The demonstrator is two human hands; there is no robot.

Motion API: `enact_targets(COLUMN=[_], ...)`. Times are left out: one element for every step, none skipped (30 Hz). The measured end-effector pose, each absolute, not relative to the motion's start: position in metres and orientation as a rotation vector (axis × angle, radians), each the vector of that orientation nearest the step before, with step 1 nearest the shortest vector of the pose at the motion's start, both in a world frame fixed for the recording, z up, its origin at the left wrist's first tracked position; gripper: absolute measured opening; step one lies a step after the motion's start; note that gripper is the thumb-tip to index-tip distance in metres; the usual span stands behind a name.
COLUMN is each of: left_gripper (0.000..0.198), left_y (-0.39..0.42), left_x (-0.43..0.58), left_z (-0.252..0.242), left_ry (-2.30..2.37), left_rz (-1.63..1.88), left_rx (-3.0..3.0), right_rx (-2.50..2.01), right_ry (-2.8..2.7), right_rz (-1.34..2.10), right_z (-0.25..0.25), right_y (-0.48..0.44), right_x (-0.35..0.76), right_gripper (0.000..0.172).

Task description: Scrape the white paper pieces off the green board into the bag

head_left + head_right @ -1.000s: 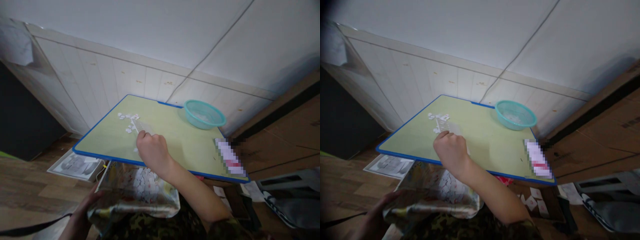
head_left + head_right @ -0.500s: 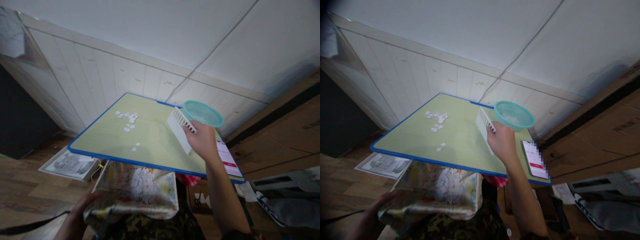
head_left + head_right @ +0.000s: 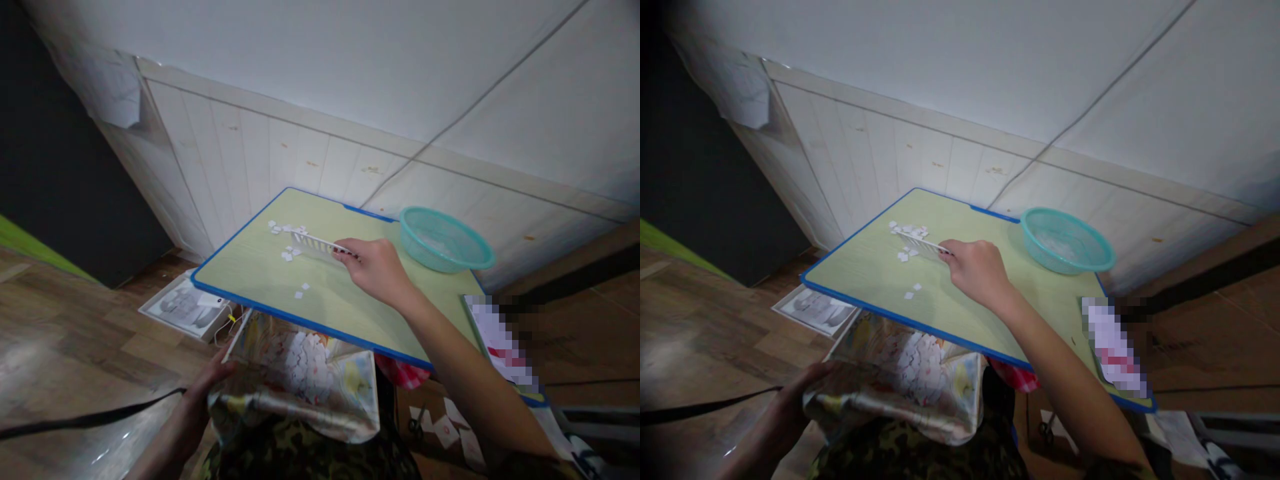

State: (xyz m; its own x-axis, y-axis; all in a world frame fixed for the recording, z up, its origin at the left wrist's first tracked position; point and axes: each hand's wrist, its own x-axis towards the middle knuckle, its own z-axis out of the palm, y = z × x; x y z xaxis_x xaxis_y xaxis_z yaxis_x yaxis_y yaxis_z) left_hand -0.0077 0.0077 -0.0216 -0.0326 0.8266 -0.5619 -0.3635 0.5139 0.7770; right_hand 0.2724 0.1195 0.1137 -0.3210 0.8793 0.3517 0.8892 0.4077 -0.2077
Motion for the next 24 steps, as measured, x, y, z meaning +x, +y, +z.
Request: enact_targets(left_gripper=[0.017,0.016,0.015,0.016,0.018,0.021,0.023,0.024,0.024,0.022,0.020,0.019,0.019,0.021,0.027,0.033,0.040,0.044,0.045,0.045,0.043,0.041,0.041,0.040], left_y=[0.007,0.006,0.006,0.006,0.006,0.006,0.006,0.006,0.007,0.007,0.007,0.008,0.008,0.008,0.008,0.008,0.008,0.008,0.008,0.007,0.007,0.007,0.007,0.007], left_x=[-0.007,-0.007,-0.007,-0.008,-0.009,-0.011,-0.012,-0.014,-0.016,-0.017,-0.018,-0.018,-0.018,-0.017,-0.017,-0.016,-0.015,-0.014,-0.013,-0.013,-0.012,-0.011,-0.010,-0.009], left_z=[-0.021,-0.021,-0.020,-0.020,-0.021,-0.022,-0.023,-0.025,-0.027,-0.029,-0.031,-0.032,-0.033,-0.032,-0.032,-0.031,-0.029,-0.028,-0.027,-0.025,-0.024,-0.023,-0.023,-0.022], left_ry=[1.269,1.268,1.261,1.249,1.236,1.225,1.222,1.226,1.234,1.244,1.247,1.244,1.236,1.227,1.220,1.218,1.219,1.223,1.226,1.230,1.232,1.234,1.244,1.263], left_rz=[1.027,1.037,1.043,1.043,1.033,1.019,1.008,0.999,0.990,0.986,0.991,1.000,1.008,1.013,1.019,1.023,1.027,1.033,1.037,1.040,1.032,1.023,1.026,1.044], left_rx=[0.470,0.470,0.469,0.465,0.464,0.465,0.470,0.477,0.482,0.483,0.485,0.484,0.481,0.473,0.459,0.440,0.419,0.404,0.401,0.403,0.408,0.415,0.421,0.428], right_rx=[-1.515,-1.514,-1.514,-1.512,-1.510,-1.508,-1.501,-1.493,-1.479,-1.472,-1.474,-1.484,-1.498,-1.508,-1.510,-1.501,-1.484,-1.466,-1.454,-1.451,-1.455,-1.462,-1.467,-1.463], right_ry=[-2.280,-2.298,-2.318,-2.338,-2.357,-2.378,-2.391,-2.398,-2.387,-2.365,-2.343,-2.330,-2.330,-2.339,-2.353,-2.363,-2.362,-2.349,-2.329,-2.311,-2.298,-2.292,-2.295,-2.304], right_rz=[-0.039,-0.042,-0.040,-0.037,-0.036,-0.034,-0.038,-0.043,-0.046,-0.049,-0.050,-0.053,-0.052,-0.043,-0.022,0.008,0.038,0.060,0.068,0.062,0.051,0.044,0.051,0.072], right_z=[0.115,0.116,0.119,0.122,0.126,0.130,0.135,0.138,0.141,0.143,0.144,0.143,0.142,0.140,0.138,0.137,0.136,0.136,0.136,0.136,0.137,0.137,0.137,0.137], right_y=[0.123,0.124,0.124,0.123,0.120,0.116,0.112,0.108,0.104,0.102,0.100,0.098,0.097,0.096,0.095,0.094,0.092,0.090,0.087,0.085,0.082,0.079,0.077,0.075], right_x=[0.272,0.272,0.274,0.276,0.280,0.285,0.290,0.295,0.299,0.303,0.306,0.308,0.310,0.311,0.311,0.312,0.312,0.313,0.314,0.315,0.315,0.316,0.316,0.316], right_gripper=[0.026,0.026,0.025,0.024,0.023,0.022,0.022,0.021,0.021,0.021,0.021,0.021,0.021,0.021,0.021,0.021,0.021,0.020,0.020,0.020,0.020,0.020,0.020,0.019])
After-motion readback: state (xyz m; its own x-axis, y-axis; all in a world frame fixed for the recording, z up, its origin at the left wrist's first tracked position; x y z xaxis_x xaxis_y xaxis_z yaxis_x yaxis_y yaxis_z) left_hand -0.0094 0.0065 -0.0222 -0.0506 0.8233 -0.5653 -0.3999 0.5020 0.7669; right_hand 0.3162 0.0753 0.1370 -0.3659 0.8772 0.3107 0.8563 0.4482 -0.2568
